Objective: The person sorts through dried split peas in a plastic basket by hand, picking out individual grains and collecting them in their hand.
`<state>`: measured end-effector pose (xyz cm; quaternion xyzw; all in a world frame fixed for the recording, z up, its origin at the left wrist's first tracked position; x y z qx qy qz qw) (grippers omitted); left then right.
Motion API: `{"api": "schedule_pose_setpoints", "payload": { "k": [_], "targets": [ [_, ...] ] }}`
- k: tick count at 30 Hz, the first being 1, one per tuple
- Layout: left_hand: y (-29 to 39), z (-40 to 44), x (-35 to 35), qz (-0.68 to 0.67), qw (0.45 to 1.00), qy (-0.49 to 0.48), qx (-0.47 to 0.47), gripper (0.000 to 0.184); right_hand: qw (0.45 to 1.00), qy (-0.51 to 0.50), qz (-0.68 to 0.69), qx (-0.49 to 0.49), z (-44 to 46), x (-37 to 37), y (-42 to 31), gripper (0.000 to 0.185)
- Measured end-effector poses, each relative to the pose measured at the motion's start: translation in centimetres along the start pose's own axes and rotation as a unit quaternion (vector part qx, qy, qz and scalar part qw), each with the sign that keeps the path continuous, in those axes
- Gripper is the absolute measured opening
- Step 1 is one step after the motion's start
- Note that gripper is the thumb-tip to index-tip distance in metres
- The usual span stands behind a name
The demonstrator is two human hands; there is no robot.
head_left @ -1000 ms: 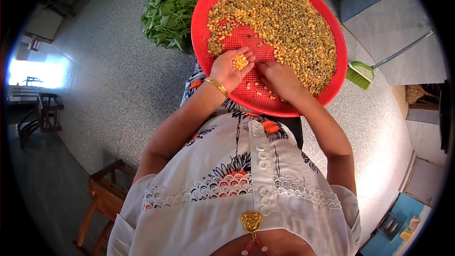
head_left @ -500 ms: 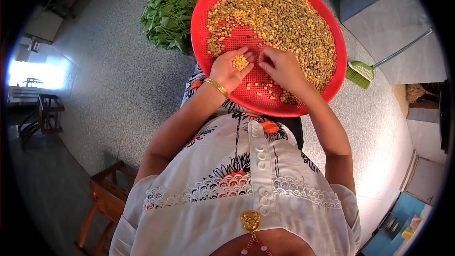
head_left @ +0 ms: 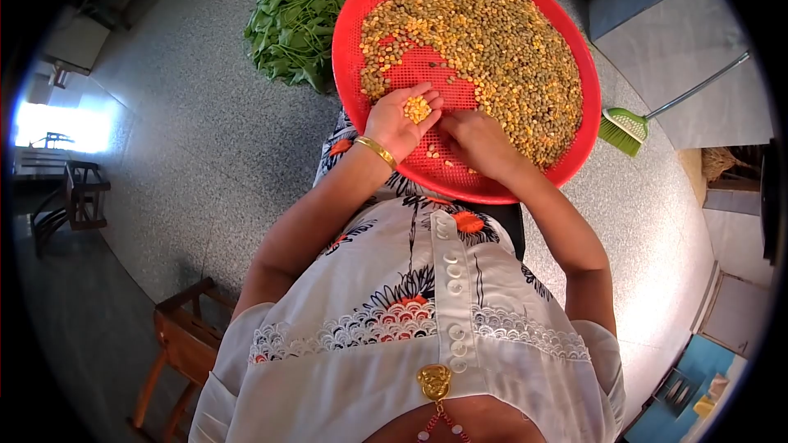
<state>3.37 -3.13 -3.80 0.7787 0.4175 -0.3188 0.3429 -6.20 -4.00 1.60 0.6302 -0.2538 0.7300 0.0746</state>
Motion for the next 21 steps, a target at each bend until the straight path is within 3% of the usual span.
{"api": "schedule_pose_setpoints", "payload": {
  "k": [2, 4, 7, 17, 20, 21],
  "targets": [
    [0.0, 0.0, 0.1, -0.007, 1.000, -0.007, 0.000, 0.025, 1.000, 0.022, -0.005, -0.013, 0.0, 0.3, 0.1, 0.016],
    [0.1, 0.1, 0.2, -0.010, 1.000, -0.002, -0.011, 0.024, 0.996, 0.007, 0.091, -0.021, 0.2, 0.4, -0.2, 0.016],
    [0.2, 0.0, 0.1, -0.010, 1.000, 0.009, -0.015, 0.024, 0.996, -0.039, 0.073, -0.027, 0.1, -1.3, -0.5, 0.015],
    [0.2, 0.2, 0.3, 0.004, 1.000, 0.000, -0.015, 0.031, 0.999, 0.003, 0.017, 0.038, -0.2, -0.9, -2.4, 0.014],
    [0.1, 0.3, 0.3, 0.005, 1.000, -0.001, -0.009, 0.030, 0.997, -0.029, 0.059, -0.049, 0.0, 0.2, -1.3, 0.013],
    [0.1, 0.3, 0.3, 0.010, 1.000, -0.009, -0.014, 0.030, 0.993, 0.061, 0.088, -0.043, 0.3, 1.8, -1.3, 0.013]
  ]
}}
Point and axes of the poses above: each hand's wrist, its own z-axis towards the middle knuckle, its own x-axis out of the back of the hand, y = z × x, the point moved 7 cm from there along z, towards the middle knuckle, and after that the axes turned 6 degrees about x, right-handed, at the moved point
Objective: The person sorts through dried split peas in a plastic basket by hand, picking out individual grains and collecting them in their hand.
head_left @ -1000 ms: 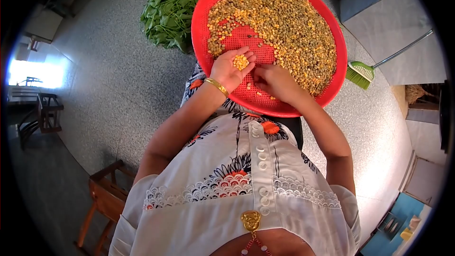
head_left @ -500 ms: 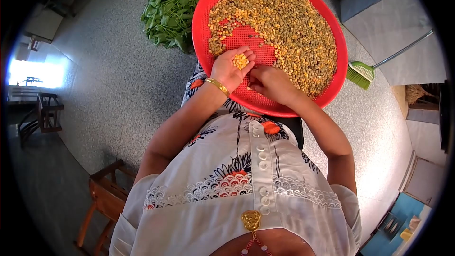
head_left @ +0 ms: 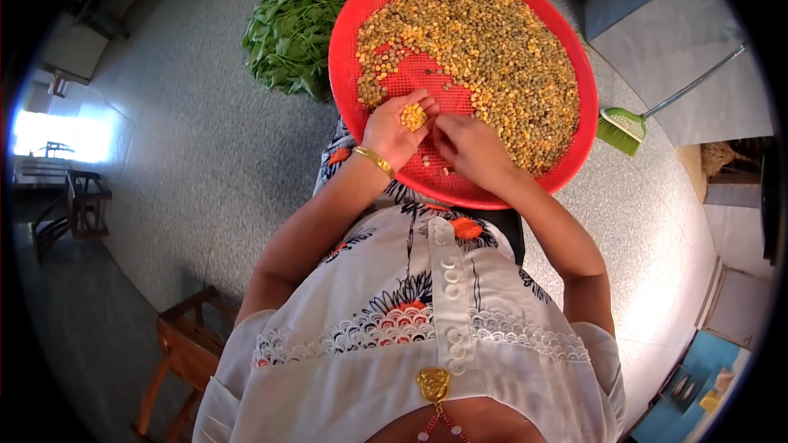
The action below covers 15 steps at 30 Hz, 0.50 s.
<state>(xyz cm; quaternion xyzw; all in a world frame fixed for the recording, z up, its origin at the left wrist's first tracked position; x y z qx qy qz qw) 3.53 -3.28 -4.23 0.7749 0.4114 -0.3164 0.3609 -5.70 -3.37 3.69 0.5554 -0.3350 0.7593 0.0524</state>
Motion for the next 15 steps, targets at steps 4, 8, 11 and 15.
{"api": "schedule_pose_setpoints", "payload": {
  "k": [4, 8, 11, 15],
  "targets": [
    [-0.1, 0.4, 0.0, -0.002, 0.999, -0.035, 0.013, 0.029, 0.989, 0.124, 0.075, 0.009, 0.8, 3.0, -0.5, 0.013],
    [-0.1, -0.7, -1.0, -0.008, 1.000, -0.023, 0.011, 0.030, 0.988, 0.135, 0.066, -0.038, 1.4, 4.8, 3.2, 0.012],
    [-0.1, -0.6, -0.5, -0.007, 1.000, -0.001, 0.015, 0.031, 0.987, 0.095, 0.020, -0.130, 0.3, 5.2, 8.5, 0.011],
    [-0.1, -0.7, -0.5, -0.004, 1.000, 0.001, 0.014, 0.033, 0.982, 0.053, -0.078, -0.165, -0.4, 4.1, 11.2, 0.011]
  ]
}}
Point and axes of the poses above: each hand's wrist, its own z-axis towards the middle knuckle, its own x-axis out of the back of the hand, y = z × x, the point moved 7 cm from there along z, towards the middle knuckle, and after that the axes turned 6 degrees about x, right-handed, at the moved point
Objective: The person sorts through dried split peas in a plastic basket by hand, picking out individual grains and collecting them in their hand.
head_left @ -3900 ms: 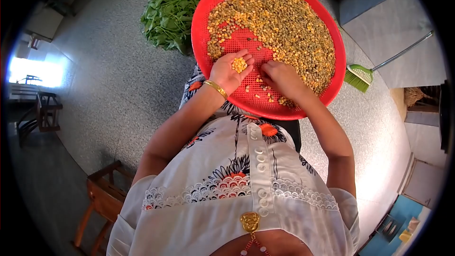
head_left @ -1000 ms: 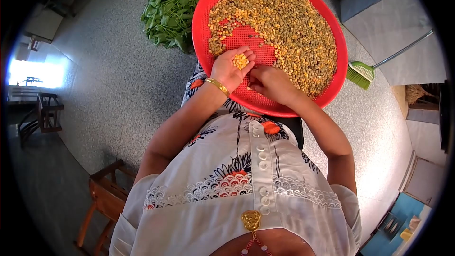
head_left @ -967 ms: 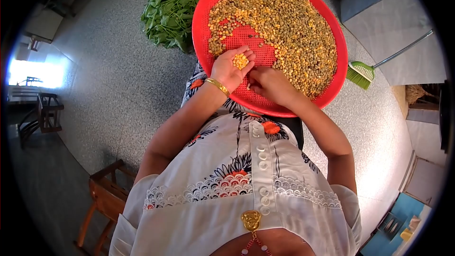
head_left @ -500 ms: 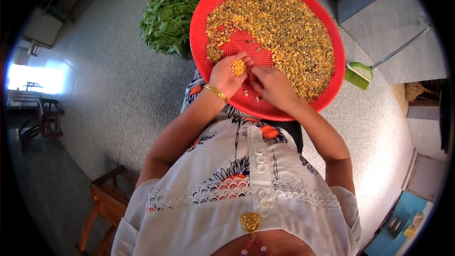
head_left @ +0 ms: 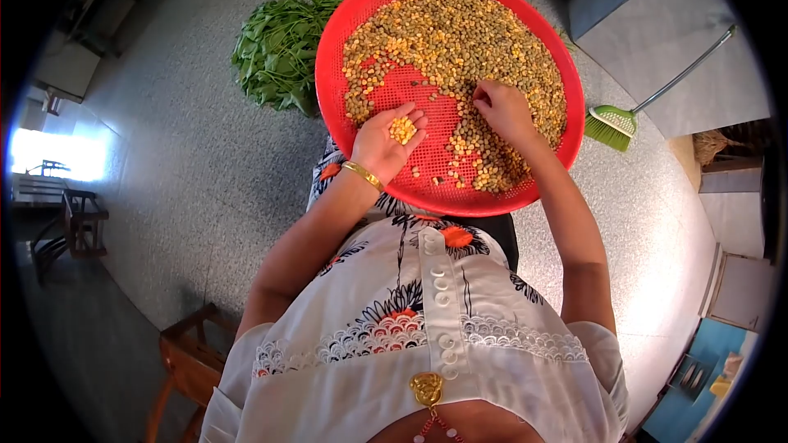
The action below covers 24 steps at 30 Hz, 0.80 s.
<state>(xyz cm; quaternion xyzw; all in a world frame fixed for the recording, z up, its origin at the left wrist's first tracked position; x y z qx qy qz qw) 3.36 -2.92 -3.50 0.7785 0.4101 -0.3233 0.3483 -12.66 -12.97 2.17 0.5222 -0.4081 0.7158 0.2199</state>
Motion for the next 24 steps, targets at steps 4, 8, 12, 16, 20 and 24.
{"api": "schedule_pose_setpoints", "payload": {
  "k": [4, 8, 12, 16, 20, 24],
  "targets": [
    [0.1, 0.1, 0.0, -0.004, 1.000, -0.001, 0.005, 0.032, 0.999, -0.001, -0.042, 0.006, -0.1, -1.1, -0.4, 0.011],
    [-0.2, -0.1, -0.5, 0.005, 1.000, 0.002, 0.011, 0.031, 0.997, 0.013, -0.071, 0.015, -0.3, -1.4, -0.5, 0.014],
    [-1.2, -0.3, -3.6, 0.048, 0.997, -0.042, 0.045, 0.030, 0.997, 0.038, -0.063, 0.024, -0.7, -1.0, -0.8, 0.014],
    [-2.5, 1.9, -8.0, 0.064, 0.988, -0.110, 0.091, 0.027, 0.994, 0.076, -0.064, 0.035, -1.0, -1.1, -0.9, 0.014],
    [-3.9, 5.5, -8.0, 0.012, 0.995, -0.041, 0.089, 0.021, 0.987, 0.151, 0.028, 0.037, -1.8, 0.0, -0.9, 0.018],
    [-5.6, 5.8, -5.7, -0.022, 0.994, 0.007, 0.103, 0.016, 0.991, 0.124, 0.034, 0.022, -1.5, -0.1, -0.2, 0.014]
  ]
}}
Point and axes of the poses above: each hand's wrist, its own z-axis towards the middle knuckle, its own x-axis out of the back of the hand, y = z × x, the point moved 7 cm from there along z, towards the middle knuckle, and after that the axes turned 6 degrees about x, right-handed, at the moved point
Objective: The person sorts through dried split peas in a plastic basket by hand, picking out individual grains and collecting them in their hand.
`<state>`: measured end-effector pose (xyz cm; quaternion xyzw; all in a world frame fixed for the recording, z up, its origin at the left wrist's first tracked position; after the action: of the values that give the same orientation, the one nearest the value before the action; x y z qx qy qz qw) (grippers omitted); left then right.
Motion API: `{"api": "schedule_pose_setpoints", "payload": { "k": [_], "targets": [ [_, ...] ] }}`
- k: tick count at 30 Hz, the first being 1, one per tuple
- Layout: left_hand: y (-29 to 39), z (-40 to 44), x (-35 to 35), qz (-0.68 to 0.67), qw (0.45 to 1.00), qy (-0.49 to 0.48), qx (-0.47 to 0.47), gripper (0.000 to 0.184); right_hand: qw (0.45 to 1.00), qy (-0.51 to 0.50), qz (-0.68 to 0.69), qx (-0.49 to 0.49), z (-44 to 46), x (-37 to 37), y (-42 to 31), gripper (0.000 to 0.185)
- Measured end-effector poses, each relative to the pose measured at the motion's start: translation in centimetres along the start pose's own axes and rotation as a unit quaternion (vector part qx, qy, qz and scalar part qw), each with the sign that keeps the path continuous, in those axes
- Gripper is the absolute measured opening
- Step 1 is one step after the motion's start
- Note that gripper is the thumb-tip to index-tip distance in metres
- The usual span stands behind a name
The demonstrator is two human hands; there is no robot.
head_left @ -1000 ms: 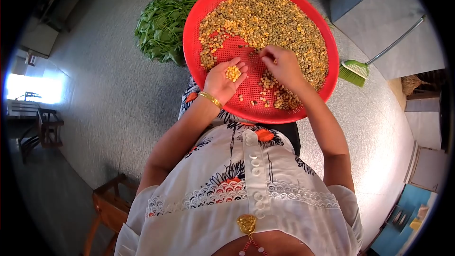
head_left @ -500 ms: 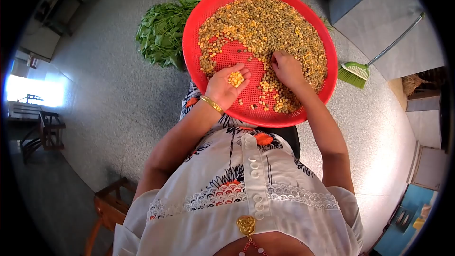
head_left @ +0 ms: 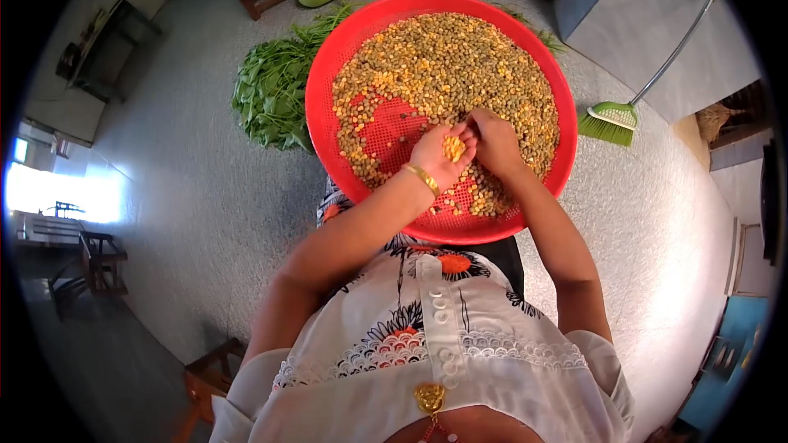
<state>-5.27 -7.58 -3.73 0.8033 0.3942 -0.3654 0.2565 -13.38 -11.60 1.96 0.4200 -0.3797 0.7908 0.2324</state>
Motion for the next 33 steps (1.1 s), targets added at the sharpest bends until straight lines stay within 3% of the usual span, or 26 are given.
{"api": "schedule_pose_setpoints", "payload": {
  "k": [2, 4, 6, 7, 10, 11, 12, 14, 15, 18, 27, 30, 32, 33],
  "targets": [
    [-0.7, 2.7, 2.7, -0.021, 0.999, -0.017, 0.033, 0.017, 0.993, 0.010, 0.073, -0.092, 0.1, 0.4, 1.2, 0.013],
    [-0.9, 2.0, 3.7, -0.018, 0.999, 0.004, 0.045, 0.018, 0.989, 0.044, 0.102, -0.101, 0.2, 1.0, 0.4, 0.011],
    [-0.7, 1.1, 3.0, -0.011, 0.999, 0.003, 0.041, 0.017, 0.963, 0.044, 0.244, -0.104, 0.1, 0.7, -0.5, 0.010],
    [0.0, 0.0, 2.0, -0.012, 1.000, -0.006, 0.006, 0.016, 0.978, 0.013, 0.203, -0.036, 0.5, 1.9, -2.7, 0.011],
    [0.4, -0.9, 2.0, 0.010, 1.000, 0.008, -0.022, 0.020, 0.972, 0.008, 0.220, -0.082, 0.0, 2.9, -2.7, 0.014],
    [0.1, -0.9, 2.4, 0.004, 1.000, 0.021, -0.008, 0.018, 0.980, -0.028, 0.155, -0.121, -0.2, 3.4, -1.4, 0.027],
    [-0.1, -0.9, 2.8, -0.002, 0.999, 0.035, 0.006, 0.016, 0.980, -0.029, 0.156, -0.122, -0.4, 4.4, -0.5, 0.027],
    [-0.2, -1.2, 2.8, -0.012, 0.999, 0.044, 0.011, 0.013, 0.969, -0.094, -0.088, -0.209, -1.5, 5.9, 2.5, 0.043],
    [-0.2, -1.4, 2.7, -0.011, 0.999, 0.050, 0.016, 0.013, 0.969, -0.096, -0.089, -0.211, -2.1, 6.3, 3.5, 0.043],
    [-0.5, -1.2, 2.9, -0.002, 0.998, 0.048, 0.026, 0.013, 0.961, -0.114, -0.154, -0.201, -2.8, 5.8, 5.4, 0.049],
    [-0.7, -1.2, 3.2, -0.002, 0.997, 0.056, 0.045, 0.014, 0.963, -0.204, -0.071, -0.161, 4.8, -1.2, 4.3, 0.032],
    [-0.7, -1.2, 3.3, -0.003, 0.998, 0.044, 0.047, 0.014, 0.972, -0.205, -0.038, -0.104, 7.5, -3.3, 2.9, 0.043],
    [-0.7, -1.2, 3.3, -0.007, 0.998, 0.036, 0.048, 0.013, 0.998, -0.045, 0.047, -0.013, 9.3, -2.1, 1.2, 0.045],
    [-0.7, -1.2, 3.2, 0.000, 0.998, 0.039, 0.046, 0.013, 0.997, -0.049, 0.050, -0.012, 9.6, -2.0, 1.2, 0.045]
  ]
}}
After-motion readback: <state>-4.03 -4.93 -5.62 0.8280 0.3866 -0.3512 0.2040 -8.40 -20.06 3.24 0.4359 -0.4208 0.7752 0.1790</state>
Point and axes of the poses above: each hand's wrist, its own z-axis towards the middle knuckle, its own x-axis out of the back of the hand, y = z × x, the point moved 7 cm from there along z, towards the middle knuckle, and after that the axes turned 6 degrees about x, right-handed, at the moved point
